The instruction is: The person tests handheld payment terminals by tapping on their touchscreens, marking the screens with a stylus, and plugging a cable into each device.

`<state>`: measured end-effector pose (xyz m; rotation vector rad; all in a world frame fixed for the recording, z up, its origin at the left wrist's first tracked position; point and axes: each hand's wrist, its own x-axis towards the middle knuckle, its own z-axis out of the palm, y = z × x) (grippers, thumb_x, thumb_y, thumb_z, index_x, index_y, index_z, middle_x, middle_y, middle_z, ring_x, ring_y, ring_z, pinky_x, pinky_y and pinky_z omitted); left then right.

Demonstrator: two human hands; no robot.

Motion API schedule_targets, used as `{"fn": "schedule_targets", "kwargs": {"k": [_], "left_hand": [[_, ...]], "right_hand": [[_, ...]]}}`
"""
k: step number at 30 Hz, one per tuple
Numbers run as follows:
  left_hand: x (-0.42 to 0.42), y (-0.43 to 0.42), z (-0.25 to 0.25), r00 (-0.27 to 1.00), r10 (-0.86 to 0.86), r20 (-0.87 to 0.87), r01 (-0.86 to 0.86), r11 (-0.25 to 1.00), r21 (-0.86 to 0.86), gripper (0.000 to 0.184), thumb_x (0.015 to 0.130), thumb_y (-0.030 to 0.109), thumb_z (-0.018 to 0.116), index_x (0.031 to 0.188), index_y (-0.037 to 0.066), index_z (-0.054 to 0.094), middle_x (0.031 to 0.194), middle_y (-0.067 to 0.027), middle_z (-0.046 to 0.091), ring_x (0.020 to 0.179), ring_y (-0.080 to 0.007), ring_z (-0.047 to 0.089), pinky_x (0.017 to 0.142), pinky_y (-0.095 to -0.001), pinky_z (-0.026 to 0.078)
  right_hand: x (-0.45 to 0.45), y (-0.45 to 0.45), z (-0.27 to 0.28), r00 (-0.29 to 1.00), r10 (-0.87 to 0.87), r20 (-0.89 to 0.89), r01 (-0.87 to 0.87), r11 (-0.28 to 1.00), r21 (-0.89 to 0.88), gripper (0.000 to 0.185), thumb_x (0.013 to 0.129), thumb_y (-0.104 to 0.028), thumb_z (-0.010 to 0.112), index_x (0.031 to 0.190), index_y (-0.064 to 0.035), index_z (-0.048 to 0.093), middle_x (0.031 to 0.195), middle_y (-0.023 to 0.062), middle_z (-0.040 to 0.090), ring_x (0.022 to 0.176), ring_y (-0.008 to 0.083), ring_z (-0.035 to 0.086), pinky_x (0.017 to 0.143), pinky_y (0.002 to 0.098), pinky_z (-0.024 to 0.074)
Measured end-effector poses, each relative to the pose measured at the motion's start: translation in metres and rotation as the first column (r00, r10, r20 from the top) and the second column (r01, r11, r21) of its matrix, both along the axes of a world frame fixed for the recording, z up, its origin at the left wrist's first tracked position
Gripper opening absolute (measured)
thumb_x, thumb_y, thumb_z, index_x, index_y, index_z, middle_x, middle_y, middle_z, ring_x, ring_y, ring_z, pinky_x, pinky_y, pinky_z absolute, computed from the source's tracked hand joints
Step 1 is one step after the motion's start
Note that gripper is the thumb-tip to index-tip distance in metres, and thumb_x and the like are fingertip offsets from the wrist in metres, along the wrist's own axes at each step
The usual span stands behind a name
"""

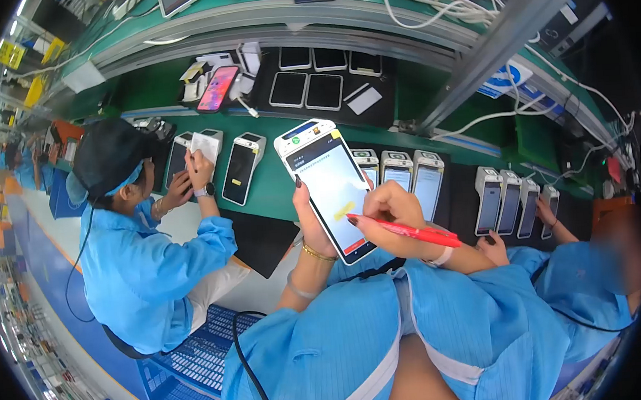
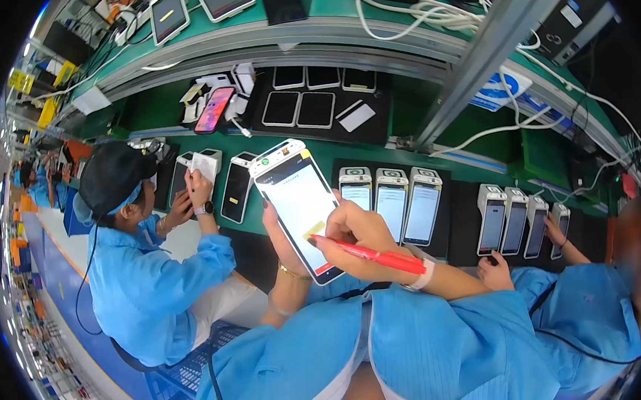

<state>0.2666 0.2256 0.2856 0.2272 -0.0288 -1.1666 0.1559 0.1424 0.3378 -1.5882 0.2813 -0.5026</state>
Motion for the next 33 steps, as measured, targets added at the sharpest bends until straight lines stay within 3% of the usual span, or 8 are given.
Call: {"fn": "schedule_targets", "kwargs": {"k": [1,2,5,11,14,23,25,33], "left_hand": [[-0.004,-0.004,0.004,0.999,0.036,-0.012,-0.036,0.999,-0.014,0.07,0.087,0.06,0.034,0.127,0.004,0.041,0.113,-0.0189,0.055,0.101,-0.0286,0.057,0.088,-0.0405,0.047],[-0.009,-0.008,0.01,0.993,0.051,0.102,-0.062,0.993,0.105,0.069,0.087,0.059,0.035,0.126,0.003,0.042,0.115,-0.0183,0.055,0.103,-0.0265,0.057,0.088,-0.038,0.047],[-0.017,-0.017,0.014,0.97,0.001,0.244,-0.03,0.993,0.116,0.069,0.086,0.059,0.036,0.126,0.003,0.043,0.114,-0.0182,0.055,0.103,-0.0258,0.056,0.088,-0.0369,0.047],[-0.025,-0.025,0.01,0.977,-0.074,0.202,0.074,0.997,0.006,0.07,0.085,0.06,0.038,0.125,0.003,0.044,0.112,-0.0178,0.056,0.1,-0.0256,0.057,0.085,-0.0367,0.048],[-0.029,-0.025,0.011,0.975,-0.054,0.215,0.04,0.997,0.07,0.071,0.085,0.061,0.038,0.125,0.003,0.043,0.113,-0.018,0.055,0.1,-0.0254,0.057,0.084,-0.0364,0.048],[-0.032,-0.023,0.007,0.986,-0.032,0.163,0.013,0.993,0.115,0.077,0.082,0.066,0.038,0.127,0.004,0.042,0.11,-0.0213,0.054,0.097,-0.0302,0.056,0.084,-0.0389,0.047],[-0.031,-0.023,0.007,0.977,-0.045,0.207,0.049,0.999,-0.013,0.073,0.085,0.061,0.039,0.126,0.001,0.042,0.112,-0.0176,0.055,0.099,-0.0251,0.057,0.083,-0.0355,0.048],[-0.032,-0.021,0.007,0.969,-0.035,0.243,0.032,0.999,0.015,0.075,0.083,0.062,0.04,0.126,0.001,0.042,0.111,-0.0176,0.055,0.097,-0.0236,0.057,0.082,-0.0341,0.048]], "right_hand": [[-0.001,-0.001,-0.004,1.0,-0.018,-0.001,0.018,1.0,0.003,0.015,0.082,-0.001,0.058,0.07,-0.0032,0.049,0.066,0.0077,0.056,0.053,0.0122,0.049,0.049,0.0257,0.0389],[-0.002,-0.004,-0.008,0.994,-0.069,0.08,0.074,0.996,-0.055,0.018,0.079,0.002,0.06,0.07,-0.0038,0.046,0.064,0.0071,0.054,0.052,0.0121,0.049,0.049,0.0247,0.0386],[-0.007,-0.013,-0.014,0.966,-0.132,0.224,0.186,0.953,-0.24,0.021,0.077,0.003,0.062,0.069,-0.0043,0.044,0.061,0.0068,0.054,0.049,0.0124,0.051,0.046,0.0246,0.0381],[-0.013,-0.013,-0.014,0.926,-0.233,0.298,0.352,0.82,-0.452,0.024,0.075,0.004,0.063,0.065,-0.0049,0.043,0.06,0.0083,0.057,0.045,0.0167,0.053,0.043,0.0274,0.0386],[-0.015,-0.014,-0.008,0.924,-0.223,0.312,0.349,0.825,-0.445,0.027,0.072,0.006,0.064,0.061,-0.0045,0.041,0.056,0.0081,0.053,0.044,0.0206,0.052,0.043,0.0287,0.0401],[-0.019,-0.015,-0.012,0.92,-0.196,0.338,0.335,0.841,-0.424,0.027,0.072,0.009,0.062,0.065,-0.0051,0.04,0.061,0.009,0.055,0.045,0.0191,0.052,0.043,0.0274,0.0396],[-0.018,-0.013,-0.01,0.908,-0.237,0.345,0.373,0.832,-0.41,0.026,0.072,0.009,0.062,0.064,-0.0049,0.04,0.058,0.0087,0.053,0.044,0.0203,0.051,0.042,0.0286,0.0393],[-0.018,-0.01,-0.012,0.884,-0.274,0.378,0.419,0.822,-0.386,0.024,0.071,0.01,0.061,0.065,-0.0045,0.043,0.056,0.0081,0.05,0.042,0.0216,0.048,0.041,0.0302,0.0377]]}}
